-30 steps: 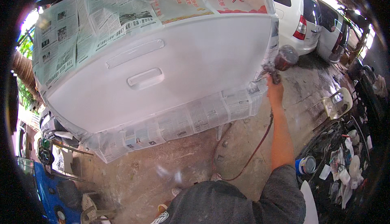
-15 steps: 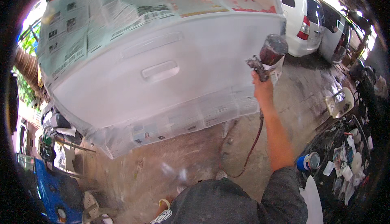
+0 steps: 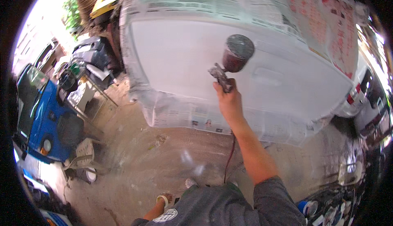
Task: The person uses a spray gun to apply white paint to the body panels of a white car that has been partially masked with newspaper. The person moves around the vehicle, spraying the fender, roof, and rear hatch area while holding the spray gun by hand.
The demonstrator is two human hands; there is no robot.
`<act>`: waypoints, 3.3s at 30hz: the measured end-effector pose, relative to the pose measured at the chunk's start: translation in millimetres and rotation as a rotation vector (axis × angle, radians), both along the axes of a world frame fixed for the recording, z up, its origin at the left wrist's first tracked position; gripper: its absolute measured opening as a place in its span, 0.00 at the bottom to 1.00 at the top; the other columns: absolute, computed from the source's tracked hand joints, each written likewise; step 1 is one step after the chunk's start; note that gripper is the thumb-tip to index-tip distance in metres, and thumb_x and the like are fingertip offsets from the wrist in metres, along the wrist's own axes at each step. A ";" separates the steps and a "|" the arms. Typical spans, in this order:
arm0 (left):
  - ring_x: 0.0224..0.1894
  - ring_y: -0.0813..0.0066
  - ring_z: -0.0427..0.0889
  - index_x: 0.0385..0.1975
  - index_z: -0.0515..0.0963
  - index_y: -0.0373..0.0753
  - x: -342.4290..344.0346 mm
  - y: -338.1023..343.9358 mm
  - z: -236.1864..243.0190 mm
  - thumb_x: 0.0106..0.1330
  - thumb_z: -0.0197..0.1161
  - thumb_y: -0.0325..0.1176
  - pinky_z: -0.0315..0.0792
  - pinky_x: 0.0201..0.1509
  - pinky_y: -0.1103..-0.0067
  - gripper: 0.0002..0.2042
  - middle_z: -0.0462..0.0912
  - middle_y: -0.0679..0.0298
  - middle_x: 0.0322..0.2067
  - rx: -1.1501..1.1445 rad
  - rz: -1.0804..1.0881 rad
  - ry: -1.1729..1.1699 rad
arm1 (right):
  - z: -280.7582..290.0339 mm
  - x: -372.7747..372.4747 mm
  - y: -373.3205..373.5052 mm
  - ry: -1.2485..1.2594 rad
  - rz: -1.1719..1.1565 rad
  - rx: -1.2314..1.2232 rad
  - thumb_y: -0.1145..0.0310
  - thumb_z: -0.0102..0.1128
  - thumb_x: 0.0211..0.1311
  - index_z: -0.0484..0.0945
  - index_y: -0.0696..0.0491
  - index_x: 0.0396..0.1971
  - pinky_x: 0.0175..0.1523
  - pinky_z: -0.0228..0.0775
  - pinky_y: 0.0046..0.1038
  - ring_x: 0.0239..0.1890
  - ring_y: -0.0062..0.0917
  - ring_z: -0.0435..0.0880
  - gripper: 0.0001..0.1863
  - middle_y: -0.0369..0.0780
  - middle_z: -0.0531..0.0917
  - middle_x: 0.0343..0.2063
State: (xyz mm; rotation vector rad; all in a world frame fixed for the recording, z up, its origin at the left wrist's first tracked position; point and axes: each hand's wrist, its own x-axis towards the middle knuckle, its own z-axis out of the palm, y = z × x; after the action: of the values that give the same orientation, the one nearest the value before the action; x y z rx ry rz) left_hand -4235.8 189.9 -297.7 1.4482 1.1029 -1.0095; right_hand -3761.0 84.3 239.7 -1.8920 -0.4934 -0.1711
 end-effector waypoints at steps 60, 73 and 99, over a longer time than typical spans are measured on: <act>0.58 0.66 0.73 0.44 0.80 0.46 119.0 -33.2 36.6 0.64 0.55 0.39 0.67 0.61 0.67 0.13 0.79 0.63 0.51 0.148 -1.069 -0.266 | 89.0 67.2 -325.3 0.058 -0.475 0.073 0.48 0.58 0.65 0.73 0.54 0.38 0.11 0.57 0.23 0.08 0.17 0.69 0.22 0.35 0.78 0.22; 0.54 0.62 0.76 0.46 0.80 0.45 19.9 23.9 12.6 0.66 0.54 0.41 0.70 0.58 0.64 0.14 0.78 0.60 0.53 0.424 -1.801 -0.541 | 97.6 -3.6 75.8 -0.001 0.140 0.039 0.51 0.60 0.64 0.69 0.56 0.38 0.15 0.67 0.28 0.12 0.23 0.73 0.22 0.38 0.76 0.19; 0.44 0.59 0.82 0.37 0.82 0.44 31.0 12.2 17.1 0.66 0.52 0.40 0.75 0.51 0.66 0.12 0.82 0.61 0.47 0.326 -1.827 -0.661 | 170.8 47.0 -18.9 -0.021 0.144 -0.068 0.46 0.60 0.62 0.73 0.55 0.46 0.17 0.72 0.25 0.13 0.18 0.72 0.27 0.35 0.75 0.19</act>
State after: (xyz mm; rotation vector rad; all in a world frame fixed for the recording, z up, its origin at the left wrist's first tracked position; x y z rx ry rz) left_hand -4204.8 202.1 -280.6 2.7374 -0.9257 -1.2278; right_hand -3714.0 65.3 410.5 -1.9141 -0.6541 -0.0802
